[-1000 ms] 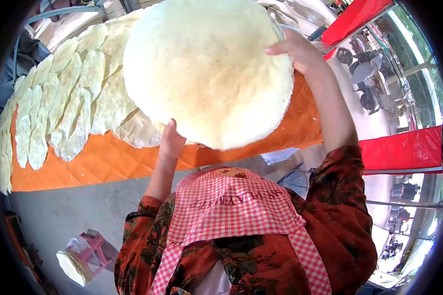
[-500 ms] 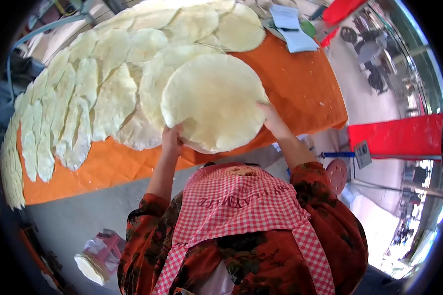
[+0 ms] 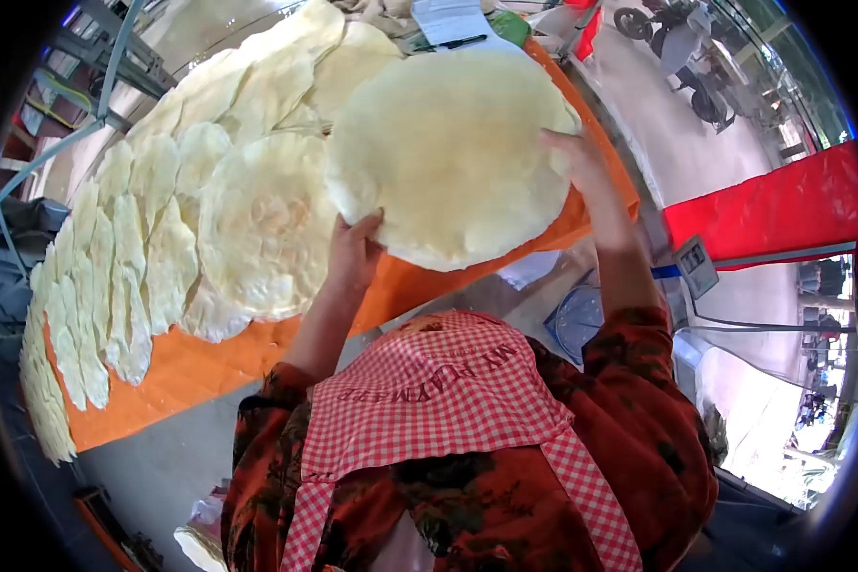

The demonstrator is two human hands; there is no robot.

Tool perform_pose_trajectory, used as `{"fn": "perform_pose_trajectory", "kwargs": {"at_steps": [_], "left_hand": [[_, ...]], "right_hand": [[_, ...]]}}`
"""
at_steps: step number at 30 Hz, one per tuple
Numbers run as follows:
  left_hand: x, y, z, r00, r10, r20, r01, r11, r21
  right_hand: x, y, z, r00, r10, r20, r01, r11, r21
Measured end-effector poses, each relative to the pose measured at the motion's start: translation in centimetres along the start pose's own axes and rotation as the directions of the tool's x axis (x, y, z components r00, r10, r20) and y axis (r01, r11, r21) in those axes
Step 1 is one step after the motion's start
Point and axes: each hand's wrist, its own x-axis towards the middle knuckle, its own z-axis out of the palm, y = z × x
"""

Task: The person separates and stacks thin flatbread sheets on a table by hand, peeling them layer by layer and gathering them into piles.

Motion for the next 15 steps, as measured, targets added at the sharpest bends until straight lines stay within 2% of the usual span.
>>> {"fn": "perform_pose_trajectory", "kwargs": {"at_steps": [3, 5, 6, 8, 9, 10, 11, 12, 13, 14, 15], "left_hand": [[3.8, -7.5, 0.8, 0.999, -0.043, -0.014, 0.042, 0.999, -0.023], [6.7, -13.1, -1.6, 0.993, -0.101, -0.056, 0.101, 0.995, -0.012], [5.9, -12.1, 0.3, 0.997, -0.054, -0.059, 0.057, 0.997, 0.046], [6.3, -11.4, 0.1, 0.985, -0.167, -0.046, 0.168, 0.986, -0.001], [5.7, -11.1, -0.6, 0.97, -0.24, -0.039, 0.239, 0.971, -0.014], [4.3, -9.4, 2.6, 0.972, -0.201, -0.125, 0.202, 0.979, 0.001], [4.8, -9.9, 2.5, 0.975, -0.181, -0.13, 0.184, 0.983, 0.014], [5.4, -10.8, 2.0, 0.978, -0.16, -0.135, 0.165, 0.986, 0.024], [5.5, -11.0, 2.1, 0.98, -0.139, -0.14, 0.145, 0.989, 0.032], [5.5, -11.2, 2.1, 0.984, -0.096, -0.153, 0.106, 0.992, 0.061], [5.2, -11.0, 2.8, 0.985, -0.05, -0.164, 0.066, 0.994, 0.088]], "right_hand": [[0.2, 5.1, -6.7, 0.986, 0.144, 0.088, -0.15, 0.986, 0.073], [0.9, 13.0, -10.8, 0.915, 0.38, 0.136, -0.402, 0.885, 0.235], [2.0, 15.3, -12.4, 0.857, 0.482, 0.179, -0.515, 0.804, 0.298], [5.2, 16.3, -14.2, 0.921, 0.358, 0.15, -0.382, 0.906, 0.18], [5.0, 15.2, -13.0, 0.926, 0.366, 0.091, -0.376, 0.914, 0.151], [4.6, 13.9, -11.6, 0.928, 0.372, 0.033, -0.373, 0.92, 0.121], [5.3, 14.9, -10.9, 0.922, 0.368, -0.124, -0.387, 0.897, -0.212], [6.3, 16.2, -10.5, 0.915, 0.302, -0.265, -0.4, 0.757, -0.517], [6.7, 16.1, -9.1, 0.911, 0.185, -0.369, -0.409, 0.514, -0.754], [5.3, 16.4, -7.5, 0.904, 0.046, -0.424, -0.387, 0.508, -0.77], [4.8, 16.4, -7.4, 0.902, 0.045, -0.429, -0.391, 0.505, -0.769]]}}
